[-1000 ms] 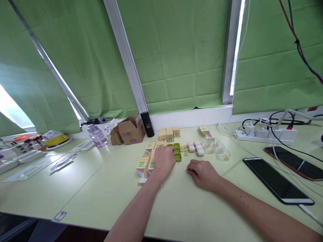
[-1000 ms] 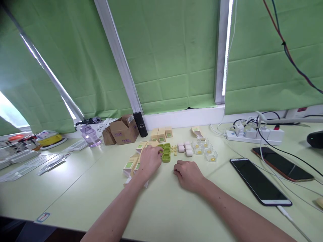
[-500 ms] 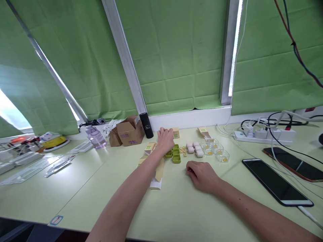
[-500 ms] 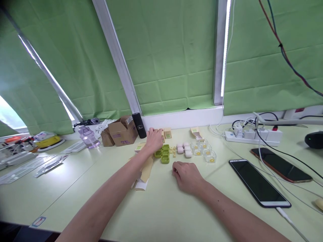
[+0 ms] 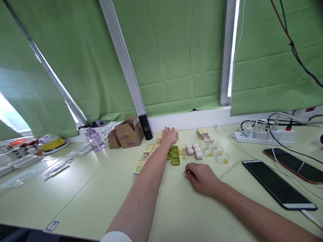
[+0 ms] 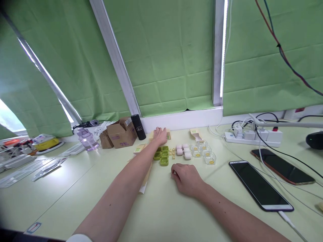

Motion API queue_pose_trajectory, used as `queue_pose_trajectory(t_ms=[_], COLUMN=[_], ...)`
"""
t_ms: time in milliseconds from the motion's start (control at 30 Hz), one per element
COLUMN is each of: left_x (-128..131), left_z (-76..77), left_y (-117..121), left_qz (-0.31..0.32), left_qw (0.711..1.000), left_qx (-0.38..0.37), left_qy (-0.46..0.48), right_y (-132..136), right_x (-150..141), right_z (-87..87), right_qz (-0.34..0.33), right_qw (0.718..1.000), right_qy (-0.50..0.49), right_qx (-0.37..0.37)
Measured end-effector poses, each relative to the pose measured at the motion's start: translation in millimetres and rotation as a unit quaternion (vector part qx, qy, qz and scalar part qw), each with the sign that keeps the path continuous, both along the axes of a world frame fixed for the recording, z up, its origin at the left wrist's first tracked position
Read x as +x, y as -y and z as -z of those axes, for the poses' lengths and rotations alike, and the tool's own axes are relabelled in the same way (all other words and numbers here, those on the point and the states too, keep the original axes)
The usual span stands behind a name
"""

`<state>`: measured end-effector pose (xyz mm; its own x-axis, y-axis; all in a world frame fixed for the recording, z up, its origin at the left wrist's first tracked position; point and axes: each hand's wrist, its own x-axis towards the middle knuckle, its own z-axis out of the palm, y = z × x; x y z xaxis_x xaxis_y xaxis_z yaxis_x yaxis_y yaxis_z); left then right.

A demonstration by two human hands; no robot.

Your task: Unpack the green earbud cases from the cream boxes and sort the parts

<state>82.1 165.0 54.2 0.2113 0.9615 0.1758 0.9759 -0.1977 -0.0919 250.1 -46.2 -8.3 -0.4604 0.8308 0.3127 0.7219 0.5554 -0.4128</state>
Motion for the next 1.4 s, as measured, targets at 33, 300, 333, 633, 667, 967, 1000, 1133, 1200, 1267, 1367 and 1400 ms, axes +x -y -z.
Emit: queue_pose_trajectory(t_ms=[33, 300, 333, 633, 667, 967, 1000, 1133, 1200, 1267, 1367, 1400], left_x=[0.2, 1.5, 1.8, 7.5, 8.6, 10.5, 8.9, -0.5, -5.4, -9.6, -14.1, -15.2], left_z=[0.7, 6.4, 6.7, -6.5, -9.8, -32.8, -33.1, -29.5, -26.0, -21.6, -13.3, -10.2], left_y=[-1.9, -5.0, -4.4, 11.1, 15.2, 90.5, 102.2, 148.0, 167.3, 182.6, 197.6, 200.7], left_qz=[0.002, 0.042, 0.043, 0.069, 0.077, 0.181, 0.191, 0.202, 0.198, 0.194, 0.197, 0.2], left_qw=[1.0, 0.999, 0.999, 0.99, 0.988, 0.947, 0.939, 0.929, 0.93, 0.93, 0.922, 0.919], left_qx=[-0.003, 0.001, 0.002, 0.033, 0.037, 0.059, 0.059, 0.042, 0.02, 0.001, -0.025, -0.031], left_qy=[-0.002, 0.013, 0.019, 0.115, 0.13, 0.258, 0.279, 0.307, 0.31, 0.313, 0.332, 0.34], right_y=[0.0, 0.2, 0.1, 1.0, 1.3, 2.4, 2.3, 0.7, -1.0, -3.1, -6.8, -8.0], right_x=[0.0, 0.0, -0.1, 0.6, 0.7, 5.0, 6.0, 11.3, 15.1, 19.6, 26.6, 28.6], right_z=[0.2, 0.5, 0.5, -2.0, -2.2, -0.6, -0.4, -2.5, -5.2, -8.3, -11.5, -11.8], right_qz=[-0.001, -0.003, -0.003, -0.001, 0.0, -0.002, -0.004, 0.002, 0.012, 0.02, 0.032, 0.037], right_qw=[1.0, 1.0, 1.0, 1.0, 1.0, 0.998, 0.997, 0.985, 0.974, 0.966, 0.961, 0.961], right_qy=[-0.001, -0.014, -0.014, -0.007, -0.009, -0.038, -0.044, -0.088, -0.116, -0.138, -0.146, -0.144], right_qx=[0.001, 0.005, 0.005, 0.007, 0.008, 0.049, 0.063, 0.151, 0.193, 0.217, 0.231, 0.232])
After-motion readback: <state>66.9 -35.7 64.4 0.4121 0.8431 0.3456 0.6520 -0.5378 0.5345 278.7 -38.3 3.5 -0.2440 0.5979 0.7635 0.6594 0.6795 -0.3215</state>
